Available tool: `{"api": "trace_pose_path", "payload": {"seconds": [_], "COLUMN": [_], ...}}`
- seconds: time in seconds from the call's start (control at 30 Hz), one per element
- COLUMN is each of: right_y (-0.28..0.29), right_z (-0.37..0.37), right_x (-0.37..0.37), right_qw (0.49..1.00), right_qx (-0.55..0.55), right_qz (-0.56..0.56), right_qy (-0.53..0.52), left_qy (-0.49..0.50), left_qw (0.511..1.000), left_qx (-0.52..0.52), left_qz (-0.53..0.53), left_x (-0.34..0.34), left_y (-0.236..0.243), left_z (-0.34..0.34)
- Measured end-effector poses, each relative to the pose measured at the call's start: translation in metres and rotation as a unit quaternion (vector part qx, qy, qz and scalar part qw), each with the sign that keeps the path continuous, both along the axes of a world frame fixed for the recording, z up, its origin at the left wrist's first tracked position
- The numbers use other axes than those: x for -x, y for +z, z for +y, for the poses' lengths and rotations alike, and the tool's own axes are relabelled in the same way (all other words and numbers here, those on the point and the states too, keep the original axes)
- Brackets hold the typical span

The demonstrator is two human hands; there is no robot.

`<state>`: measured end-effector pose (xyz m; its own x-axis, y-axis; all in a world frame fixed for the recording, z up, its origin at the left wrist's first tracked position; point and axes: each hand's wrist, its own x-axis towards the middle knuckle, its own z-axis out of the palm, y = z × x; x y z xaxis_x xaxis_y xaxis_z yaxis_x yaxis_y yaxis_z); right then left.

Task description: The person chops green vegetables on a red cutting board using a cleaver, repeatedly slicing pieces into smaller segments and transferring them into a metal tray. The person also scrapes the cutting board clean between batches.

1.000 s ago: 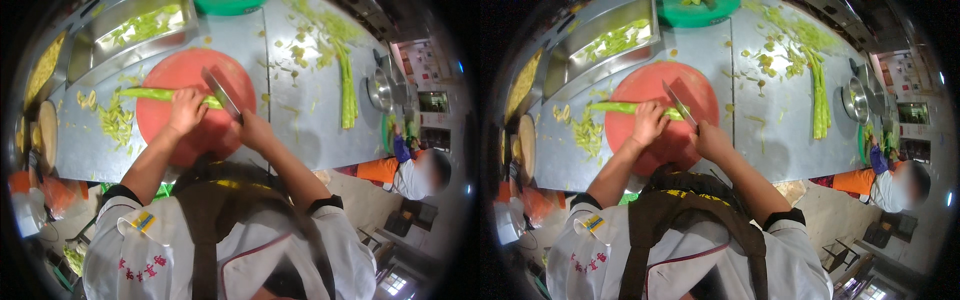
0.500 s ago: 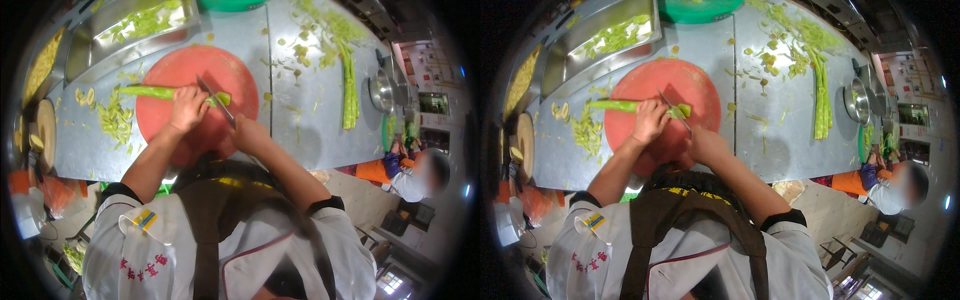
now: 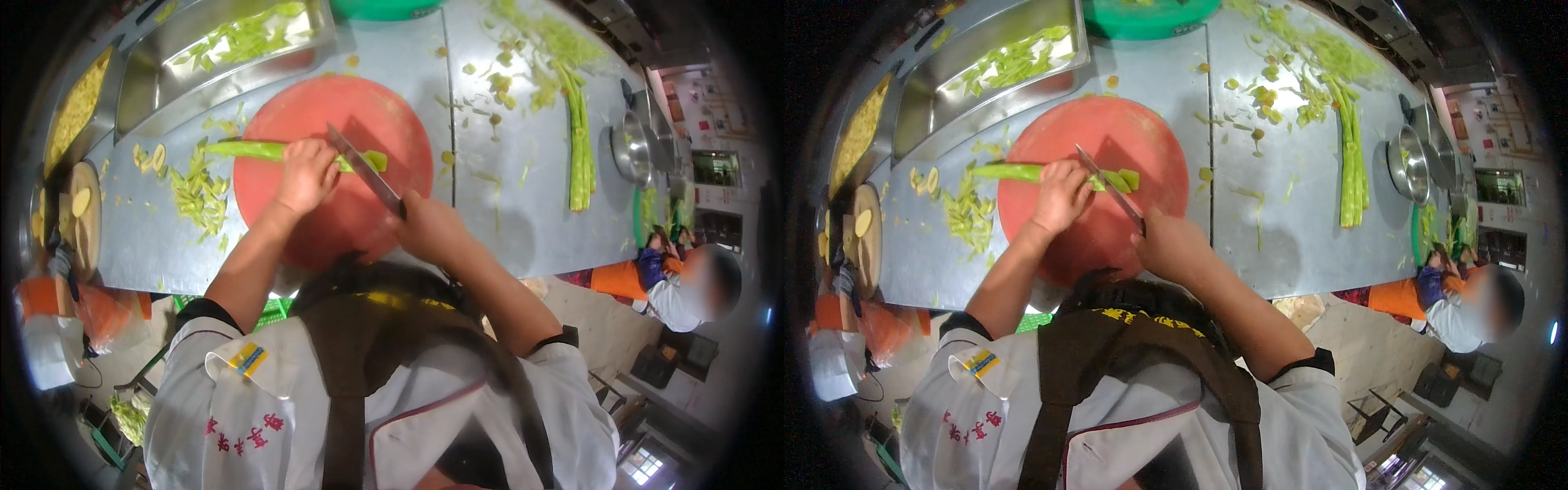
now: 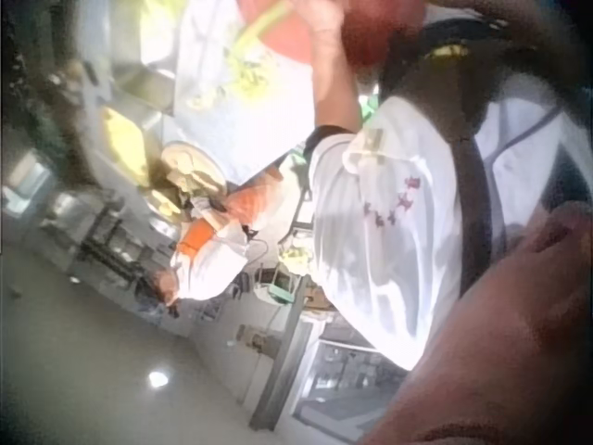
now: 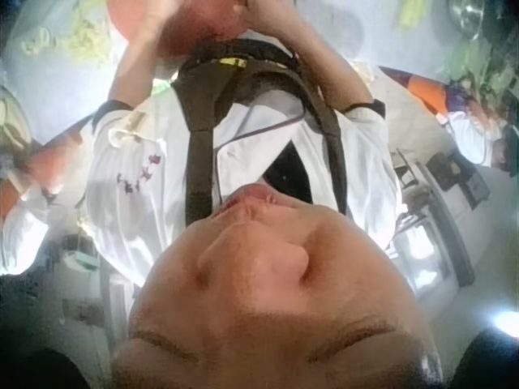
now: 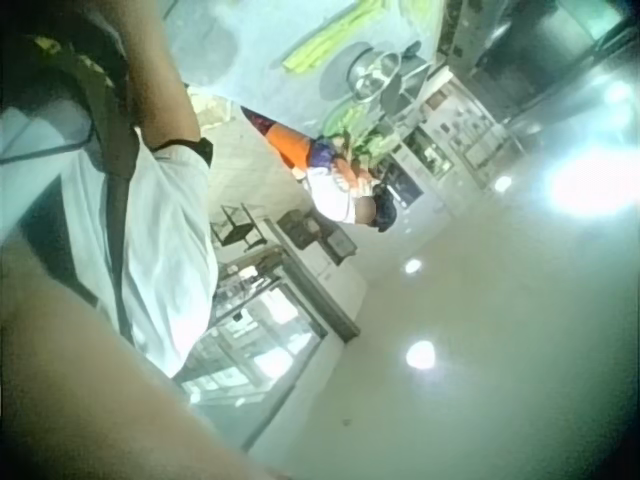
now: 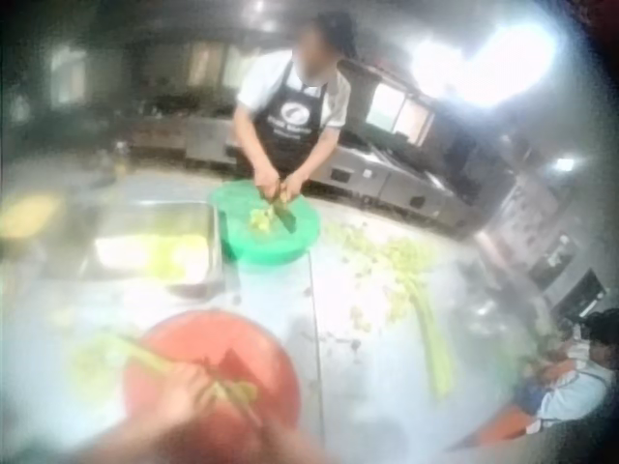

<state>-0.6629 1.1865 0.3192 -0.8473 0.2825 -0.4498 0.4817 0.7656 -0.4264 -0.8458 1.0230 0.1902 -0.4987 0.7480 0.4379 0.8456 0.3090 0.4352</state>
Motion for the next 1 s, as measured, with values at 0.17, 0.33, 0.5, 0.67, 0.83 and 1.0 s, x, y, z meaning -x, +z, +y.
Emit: {"api": "trace_pose_path", "payload": {"seconds": [0.17,0.33,0.5,0.67,0.83,1.0], "right_y": [-0.025,-0.078,-0.083,-0.077,-0.020,0.003], "right_z": [-0.006,-0.019,-0.015,0.003,0.003,-0.003], "right_x": [0.010,0.033,0.033,0.017,-0.010,-0.025], "right_qw": [1.000,0.989,0.989,0.984,0.998,0.999], "right_qx": [-0.010,-0.012,-0.031,-0.027,0.009,0.004], "right_qz": [0.011,0.142,0.137,0.176,0.052,-0.020], "right_qy": [0.028,0.039,0.054,0.026,0.020,0.035], "left_qy": [0.002,-0.013,0.011,0.005,0.023,0.006], "left_qw": [1.000,1.000,0.997,0.998,1.000,1.000], "left_qx": [0.007,-0.001,0.056,0.060,0.003,0.014], "left_qz": [-0.012,0.018,0.041,0.014,-0.013,-0.009], "left_x": [-0.002,0.000,0.018,-0.007,-0.030,-0.027], "left_y": [-0.001,0.002,0.008,0.000,-0.004,-0.004], "left_z": [-0.001,-0.007,-0.029,-0.020,-0.015,-0.013]}}
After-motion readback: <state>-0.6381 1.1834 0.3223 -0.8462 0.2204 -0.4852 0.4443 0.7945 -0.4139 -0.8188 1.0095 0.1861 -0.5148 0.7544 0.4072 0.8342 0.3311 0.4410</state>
